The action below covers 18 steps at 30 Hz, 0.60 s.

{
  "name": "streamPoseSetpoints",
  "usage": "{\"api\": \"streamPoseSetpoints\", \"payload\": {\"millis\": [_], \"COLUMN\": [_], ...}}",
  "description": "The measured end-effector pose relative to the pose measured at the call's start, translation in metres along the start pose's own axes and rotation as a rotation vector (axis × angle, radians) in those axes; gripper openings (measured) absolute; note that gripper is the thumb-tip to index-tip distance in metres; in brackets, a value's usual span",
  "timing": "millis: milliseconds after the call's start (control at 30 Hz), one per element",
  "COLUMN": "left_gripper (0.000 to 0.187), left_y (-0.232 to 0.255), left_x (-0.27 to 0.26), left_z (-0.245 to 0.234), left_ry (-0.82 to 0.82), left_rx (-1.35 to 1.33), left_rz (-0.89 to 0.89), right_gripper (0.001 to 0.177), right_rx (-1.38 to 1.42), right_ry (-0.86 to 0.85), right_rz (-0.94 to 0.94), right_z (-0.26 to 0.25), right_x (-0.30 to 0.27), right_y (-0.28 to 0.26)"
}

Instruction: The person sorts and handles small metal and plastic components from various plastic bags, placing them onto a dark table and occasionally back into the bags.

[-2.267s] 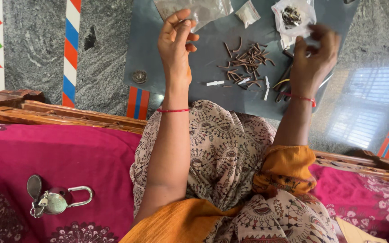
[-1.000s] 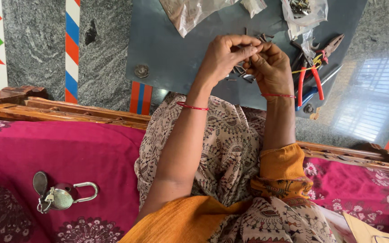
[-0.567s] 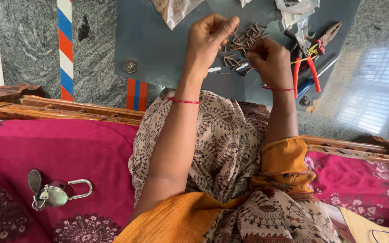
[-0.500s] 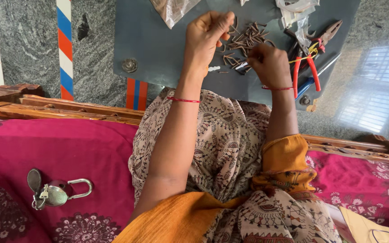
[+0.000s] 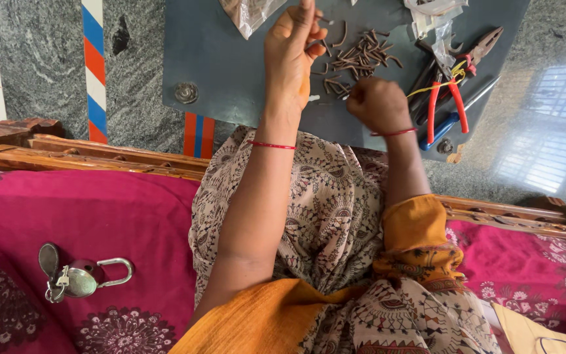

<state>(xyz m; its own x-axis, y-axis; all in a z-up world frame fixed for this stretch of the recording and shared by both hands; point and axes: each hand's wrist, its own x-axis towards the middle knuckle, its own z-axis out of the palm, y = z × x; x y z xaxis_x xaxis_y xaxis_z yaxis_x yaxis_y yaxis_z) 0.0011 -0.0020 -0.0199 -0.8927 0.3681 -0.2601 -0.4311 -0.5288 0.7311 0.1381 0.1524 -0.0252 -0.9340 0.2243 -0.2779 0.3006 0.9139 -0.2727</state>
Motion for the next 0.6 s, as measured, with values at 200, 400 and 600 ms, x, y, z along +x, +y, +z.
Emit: {"api": "streamPoseSetpoints", "payload": {"millis": [200, 400, 600], "left_gripper": [0.026, 0.020, 0.021], "left_y": [0.012, 0.024, 0.017], "left_x": [0.004, 0.005, 0.006], "left_z": [-0.006, -0.008, -0.015], "left_ry": [-0.035, -0.008, 0.003], "left_rx": [-0.287, -0.471, -0.515], "left_rz": [-0.031, -0.064, -0.065], "right_gripper": [0.006, 0.014, 0.017], "right_rx": [1.643, 1.093, 0.285], "right_ry": [0.098, 0.159, 0.090], "right_rz": [-0.031, 0.112, -0.077], "right_z": [-0.030, -0.011, -0.002], "right_x": [0.000, 0.007, 0.002], "right_y": [0.030, 0.022, 0.022]}}
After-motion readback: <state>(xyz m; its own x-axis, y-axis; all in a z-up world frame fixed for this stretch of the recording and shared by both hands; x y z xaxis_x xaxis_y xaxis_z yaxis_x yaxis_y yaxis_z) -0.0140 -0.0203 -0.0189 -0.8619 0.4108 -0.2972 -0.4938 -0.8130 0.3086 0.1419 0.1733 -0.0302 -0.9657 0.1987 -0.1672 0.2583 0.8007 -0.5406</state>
